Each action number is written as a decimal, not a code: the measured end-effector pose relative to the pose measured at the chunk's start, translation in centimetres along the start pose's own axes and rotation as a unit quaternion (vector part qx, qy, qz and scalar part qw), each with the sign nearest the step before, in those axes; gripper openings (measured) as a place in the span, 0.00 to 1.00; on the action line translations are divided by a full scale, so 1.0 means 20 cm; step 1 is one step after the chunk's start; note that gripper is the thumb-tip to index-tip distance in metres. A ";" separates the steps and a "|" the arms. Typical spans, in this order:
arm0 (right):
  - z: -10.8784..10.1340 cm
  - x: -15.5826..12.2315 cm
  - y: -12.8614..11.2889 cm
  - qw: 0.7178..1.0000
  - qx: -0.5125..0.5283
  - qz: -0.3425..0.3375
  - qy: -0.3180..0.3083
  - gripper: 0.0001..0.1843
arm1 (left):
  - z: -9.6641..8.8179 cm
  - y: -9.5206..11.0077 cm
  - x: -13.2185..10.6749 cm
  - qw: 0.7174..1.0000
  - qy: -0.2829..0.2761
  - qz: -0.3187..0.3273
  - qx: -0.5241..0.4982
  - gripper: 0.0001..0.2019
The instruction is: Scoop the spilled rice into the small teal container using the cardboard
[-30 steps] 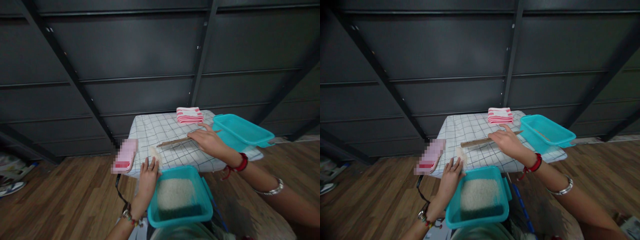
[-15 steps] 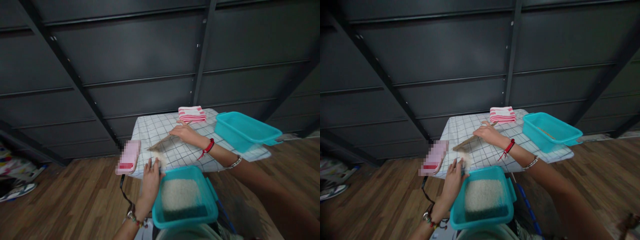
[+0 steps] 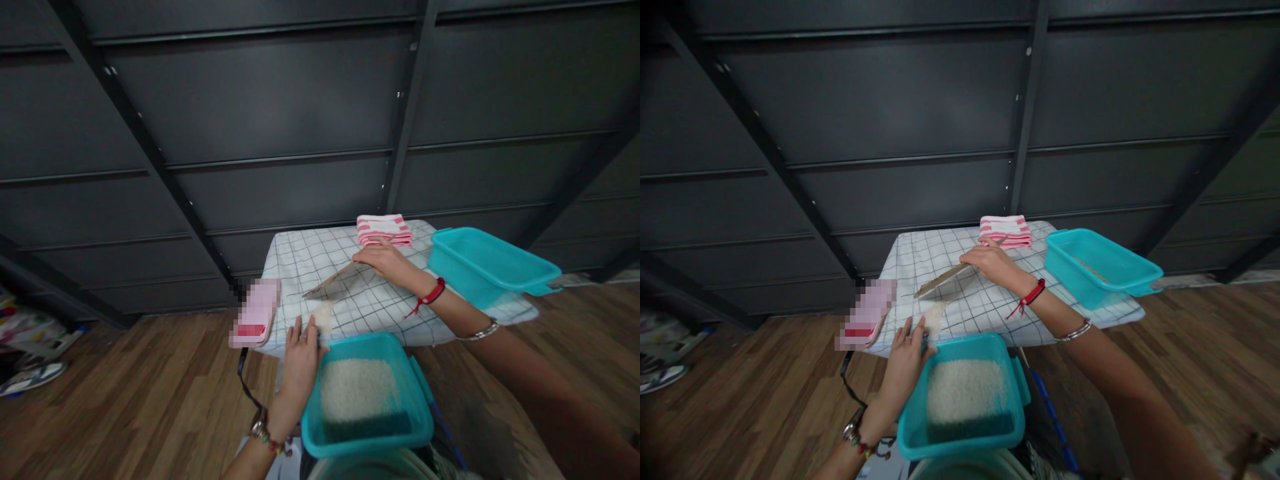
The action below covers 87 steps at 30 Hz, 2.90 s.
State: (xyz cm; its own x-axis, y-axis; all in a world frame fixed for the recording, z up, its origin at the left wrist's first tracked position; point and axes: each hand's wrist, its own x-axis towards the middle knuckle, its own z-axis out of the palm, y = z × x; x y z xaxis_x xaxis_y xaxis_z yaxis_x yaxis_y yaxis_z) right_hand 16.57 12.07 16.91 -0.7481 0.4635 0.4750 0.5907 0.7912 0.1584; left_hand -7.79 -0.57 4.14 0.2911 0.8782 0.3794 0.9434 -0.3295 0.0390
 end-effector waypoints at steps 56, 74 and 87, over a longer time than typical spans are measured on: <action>-0.14 -0.18 -0.03 0.999 -0.046 0.011 0.013 0.21 | 0.07 0.01 -0.01 0.985 0.077 -0.098 -0.118 0.23; -0.26 -0.31 -0.20 0.988 -0.152 0.033 -0.025 0.19 | 0.07 0.01 -0.01 0.984 0.089 -0.099 -0.118 0.20; -0.40 -0.41 -0.52 0.992 -0.107 -0.058 0.043 0.17 | 0.08 0.01 -0.02 0.985 0.087 -0.092 -0.117 0.19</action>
State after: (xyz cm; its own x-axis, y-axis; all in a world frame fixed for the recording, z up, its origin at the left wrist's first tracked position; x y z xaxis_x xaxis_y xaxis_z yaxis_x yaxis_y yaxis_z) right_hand 19.02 -3.15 18.17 -0.7914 0.3317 0.5135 0.5603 0.7295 0.3923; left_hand -7.47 -0.35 2.48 0.0678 0.8648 0.4975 0.9093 -0.2588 0.3260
